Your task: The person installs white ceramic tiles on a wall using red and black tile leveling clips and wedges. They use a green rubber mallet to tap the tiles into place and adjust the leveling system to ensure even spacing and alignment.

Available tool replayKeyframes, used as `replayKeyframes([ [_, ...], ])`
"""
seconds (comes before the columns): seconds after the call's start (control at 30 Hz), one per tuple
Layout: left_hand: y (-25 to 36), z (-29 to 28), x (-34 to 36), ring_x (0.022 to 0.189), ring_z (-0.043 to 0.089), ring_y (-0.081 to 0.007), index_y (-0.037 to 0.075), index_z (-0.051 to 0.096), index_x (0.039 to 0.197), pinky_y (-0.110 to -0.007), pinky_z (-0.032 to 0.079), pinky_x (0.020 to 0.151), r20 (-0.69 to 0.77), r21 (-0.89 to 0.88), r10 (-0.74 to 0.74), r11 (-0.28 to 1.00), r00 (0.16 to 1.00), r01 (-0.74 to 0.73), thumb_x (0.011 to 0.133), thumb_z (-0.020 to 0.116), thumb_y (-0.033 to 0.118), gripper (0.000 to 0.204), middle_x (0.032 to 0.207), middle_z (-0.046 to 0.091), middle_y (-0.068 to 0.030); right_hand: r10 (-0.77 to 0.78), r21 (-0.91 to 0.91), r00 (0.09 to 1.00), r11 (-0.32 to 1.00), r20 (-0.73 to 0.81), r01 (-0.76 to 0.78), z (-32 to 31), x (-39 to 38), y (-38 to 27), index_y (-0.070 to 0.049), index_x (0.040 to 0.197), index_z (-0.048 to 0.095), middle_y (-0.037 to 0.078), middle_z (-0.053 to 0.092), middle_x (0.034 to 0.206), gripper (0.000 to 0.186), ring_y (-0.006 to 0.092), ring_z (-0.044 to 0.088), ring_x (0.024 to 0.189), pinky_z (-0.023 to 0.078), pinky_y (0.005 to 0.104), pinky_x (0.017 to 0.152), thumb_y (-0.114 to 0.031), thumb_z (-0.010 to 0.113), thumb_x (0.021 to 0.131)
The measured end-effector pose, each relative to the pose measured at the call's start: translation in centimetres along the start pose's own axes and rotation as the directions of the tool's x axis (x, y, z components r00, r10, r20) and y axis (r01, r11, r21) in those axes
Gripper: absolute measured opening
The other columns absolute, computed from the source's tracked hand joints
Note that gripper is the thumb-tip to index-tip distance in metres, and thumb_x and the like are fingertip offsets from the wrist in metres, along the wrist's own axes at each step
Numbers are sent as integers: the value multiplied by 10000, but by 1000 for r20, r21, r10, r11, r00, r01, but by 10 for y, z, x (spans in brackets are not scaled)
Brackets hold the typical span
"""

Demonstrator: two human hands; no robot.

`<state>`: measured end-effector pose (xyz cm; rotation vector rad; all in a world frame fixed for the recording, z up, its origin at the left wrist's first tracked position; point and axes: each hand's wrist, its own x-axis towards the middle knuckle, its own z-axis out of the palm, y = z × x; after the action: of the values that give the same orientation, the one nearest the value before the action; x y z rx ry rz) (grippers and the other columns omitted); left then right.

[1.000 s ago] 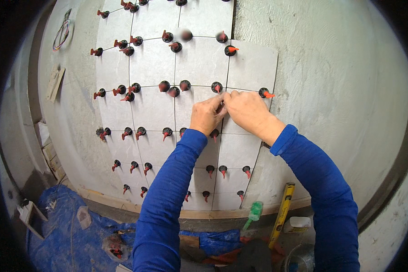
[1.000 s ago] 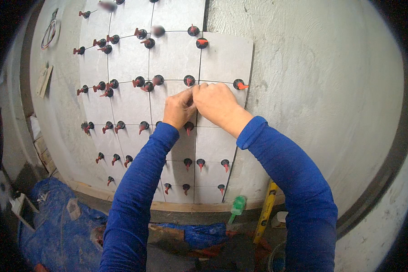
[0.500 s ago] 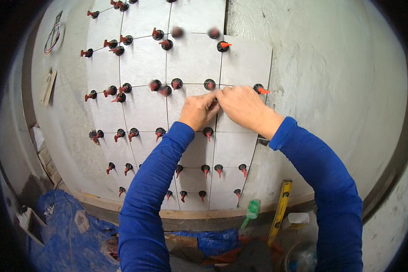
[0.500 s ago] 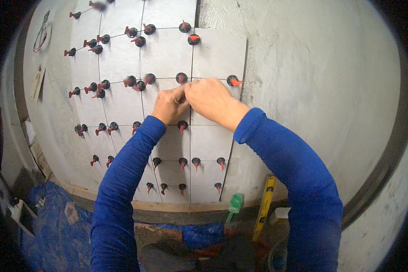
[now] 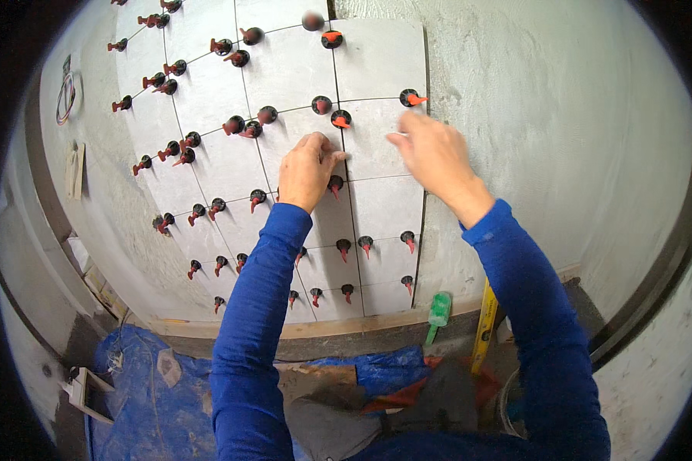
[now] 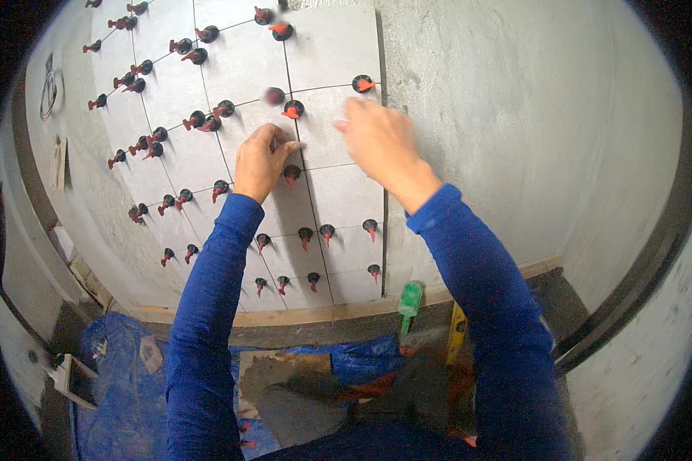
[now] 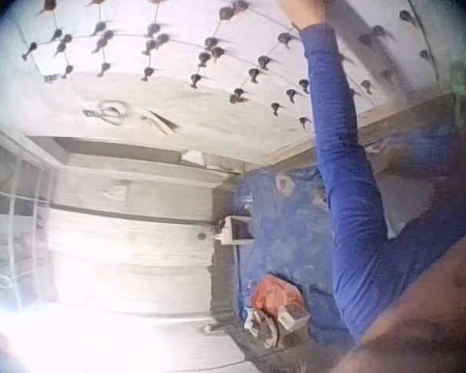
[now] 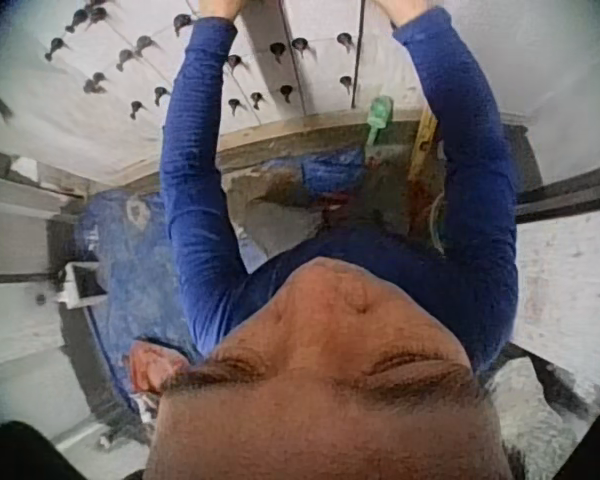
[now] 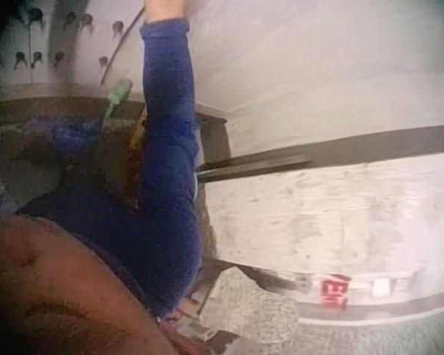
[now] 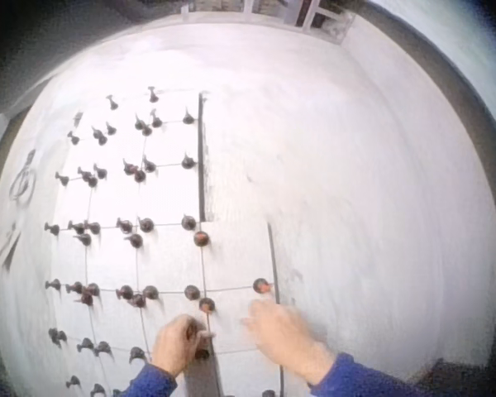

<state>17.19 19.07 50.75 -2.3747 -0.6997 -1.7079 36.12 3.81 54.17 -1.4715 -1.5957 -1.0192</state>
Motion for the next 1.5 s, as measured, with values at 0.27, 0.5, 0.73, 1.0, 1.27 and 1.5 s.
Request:
replayKeyframes([
  [0.27, 13, -2, 8, 839, 692, -362, 36, 623, 901, -460, 543, 732, 128, 208, -81, 977, 988, 53, 745, 896, 359, 451, 921, 698, -140, 355, 124, 926, 921, 131, -370, 19, -34, 53, -24, 994, 714, 210, 746, 955, 249, 418, 718, 901, 552, 517, 771, -248, 772, 903],
  [0.5, 11, -3, 9, 849, 690, -354, 47, 609, 895, -462, 536, 732, 151, 212, -72, 976, 986, 39, 726, 910, 346, 456, 902, 690, -141, 343, 158, 933, 921, 109, -357, 32, -31, 59, -7, 982, 717, 184, 731, 824, 267, 362, 710, 760, 541, 456, 701, -246, 793, 888],
  [0.73, 9, -1, 9, 829, 673, -356, 35, 609, 866, -457, 516, 734, 147, 185, -43, 983, 988, 15, 719, 910, 333, 449, 877, 680, -136, 306, 178, 950, 933, 60, -312, 41, -34, 65, -6, 933, 703, 192, 716, 777, 253, 380, 710, 741, 541, 469, 689, -228, 805, 868],
  [1.0, 12, -3, 13, 770, 678, -329, 15, 658, 893, -423, 528, 710, 162, 180, -58, 983, 985, 28, 724, 919, 316, 433, 848, 698, -132, 370, 384, 915, 830, 162, -404, 39, -39, 75, 9, 995, 724, 190, 753, 855, 237, 334, 740, 805, 561, 430, 730, -168, 805, 860],
  [1.27, 10, -3, 15, 796, 700, -329, 8, 660, 917, -424, 542, 722, 170, 206, -22, 979, 985, -14, 724, 922, 331, 459, 875, 718, -155, 427, 503, 892, 744, 148, -440, 50, -52, 70, 30, 1021, 726, 181, 762, 892, 253, 261, 745, 806, 577, 390, 725, -153, 806, 866],
  [1.5, 6, -2, 14, 717, 686, -271, -3, 674, 913, -389, 536, 673, 184, 256, -23, 966, 983, -26, 734, 929, 321, 449, 819, 709, -135, 472, 441, 853, 731, 223, -520, 42, -49, 61, 14, 1039, 728, 193, 766, 924, 266, 363, 748, 873, 571, 439, 786, -164, 810, 858],
])
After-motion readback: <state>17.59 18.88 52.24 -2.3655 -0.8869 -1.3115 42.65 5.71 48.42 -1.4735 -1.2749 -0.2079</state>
